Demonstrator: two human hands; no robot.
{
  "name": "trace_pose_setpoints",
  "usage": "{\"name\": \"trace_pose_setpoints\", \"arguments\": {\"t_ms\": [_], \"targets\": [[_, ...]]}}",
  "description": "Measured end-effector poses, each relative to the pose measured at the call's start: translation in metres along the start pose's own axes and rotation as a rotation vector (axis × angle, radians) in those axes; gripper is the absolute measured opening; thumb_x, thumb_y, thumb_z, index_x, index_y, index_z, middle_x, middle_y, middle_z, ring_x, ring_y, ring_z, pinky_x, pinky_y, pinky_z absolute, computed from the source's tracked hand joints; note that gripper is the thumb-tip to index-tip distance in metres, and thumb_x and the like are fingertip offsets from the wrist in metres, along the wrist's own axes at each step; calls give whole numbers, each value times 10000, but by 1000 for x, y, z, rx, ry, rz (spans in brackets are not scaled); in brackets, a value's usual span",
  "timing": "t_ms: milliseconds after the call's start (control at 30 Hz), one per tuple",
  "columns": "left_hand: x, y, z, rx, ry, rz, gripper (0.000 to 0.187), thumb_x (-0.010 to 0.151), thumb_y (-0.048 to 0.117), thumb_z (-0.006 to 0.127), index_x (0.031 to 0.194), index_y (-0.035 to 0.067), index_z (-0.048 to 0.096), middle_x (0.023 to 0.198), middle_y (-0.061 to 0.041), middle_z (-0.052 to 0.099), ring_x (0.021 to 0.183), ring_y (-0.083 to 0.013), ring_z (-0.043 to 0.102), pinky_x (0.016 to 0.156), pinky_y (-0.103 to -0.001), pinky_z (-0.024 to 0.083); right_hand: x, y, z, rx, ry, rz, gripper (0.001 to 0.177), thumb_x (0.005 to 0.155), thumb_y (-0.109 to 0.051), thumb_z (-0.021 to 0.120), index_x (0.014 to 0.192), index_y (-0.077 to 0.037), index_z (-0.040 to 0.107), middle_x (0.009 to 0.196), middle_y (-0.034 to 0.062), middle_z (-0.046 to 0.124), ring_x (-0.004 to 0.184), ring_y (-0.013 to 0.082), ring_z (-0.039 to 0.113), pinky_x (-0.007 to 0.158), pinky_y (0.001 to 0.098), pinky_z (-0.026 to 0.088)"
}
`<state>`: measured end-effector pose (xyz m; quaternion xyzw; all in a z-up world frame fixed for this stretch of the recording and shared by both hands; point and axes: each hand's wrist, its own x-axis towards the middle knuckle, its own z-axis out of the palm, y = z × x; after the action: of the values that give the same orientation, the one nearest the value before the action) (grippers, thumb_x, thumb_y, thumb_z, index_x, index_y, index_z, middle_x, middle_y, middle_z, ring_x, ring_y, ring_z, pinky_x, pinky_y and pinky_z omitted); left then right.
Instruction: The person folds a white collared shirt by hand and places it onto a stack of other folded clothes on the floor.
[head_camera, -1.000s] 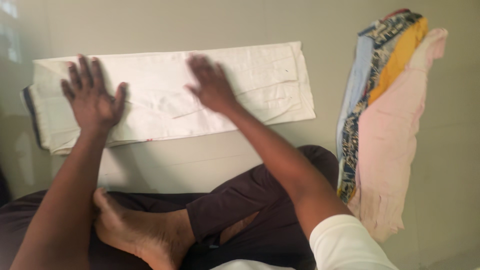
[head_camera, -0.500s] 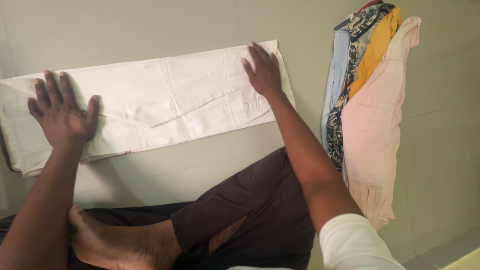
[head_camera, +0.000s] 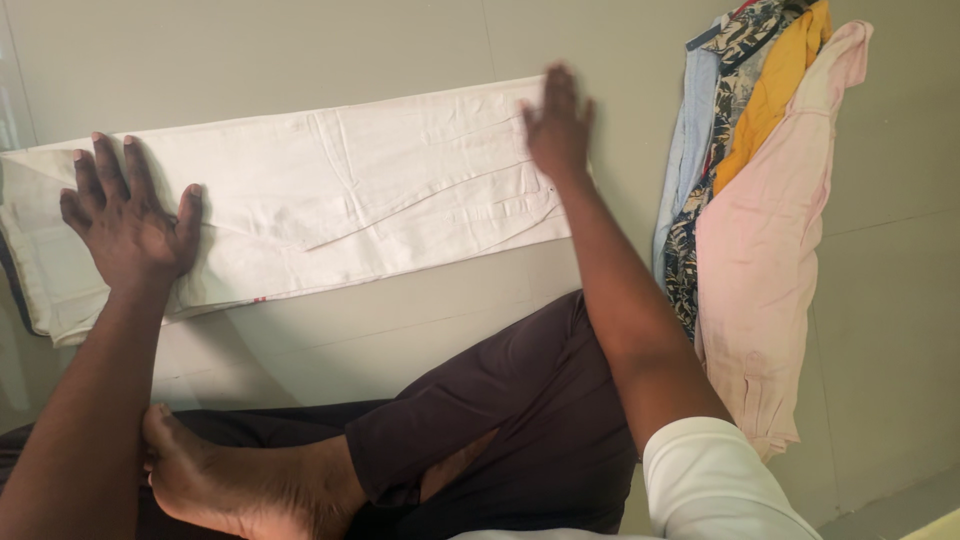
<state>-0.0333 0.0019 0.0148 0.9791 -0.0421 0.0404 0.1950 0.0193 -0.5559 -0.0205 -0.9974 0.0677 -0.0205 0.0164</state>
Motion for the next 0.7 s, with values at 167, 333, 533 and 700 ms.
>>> {"name": "trace_pose_setpoints", "arguments": {"t_ms": [167,333,533,700], "targets": [[0,-3,0,18,3,1,899,1054,626,405,1678,-16,325,1736,-299,224,1589,-486,163,1209,-676,93,-54,-83,-5,99,-74,-362,764,1093,-544,407,1662,-101,156,1735,92,134,1600,261,126,1257,584,124],[3,-3,2,24,-8,22,906,1047,618,409,1673,-29,318,1728,-313,216,1579,-491,158,1194,-678,99,-58,-74,-36,62,-107,-328,756,1080,-582,410,1661,-148,195,1736,59,161,1601,229,149,1266,591,132],[2,-3,2,25,-11,-8,899,1033,612,419,1681,-1,307,1734,-290,219,1593,-474,155,1208,-681,98,-46,-94,-48,2,-160,-189,772,1067,-611,418,1640,-139,206,1723,59,162,1596,226,157,1248,614,122],[2,-4,3,15,2,-2,898,1036,619,429,1671,-5,315,1725,-296,226,1576,-483,162,1189,-688,97,-43,-151,-39,7,-180,-578,724,1052,-615,401,1648,-248,213,1721,40,150,1587,254,136,1270,595,90]]}}
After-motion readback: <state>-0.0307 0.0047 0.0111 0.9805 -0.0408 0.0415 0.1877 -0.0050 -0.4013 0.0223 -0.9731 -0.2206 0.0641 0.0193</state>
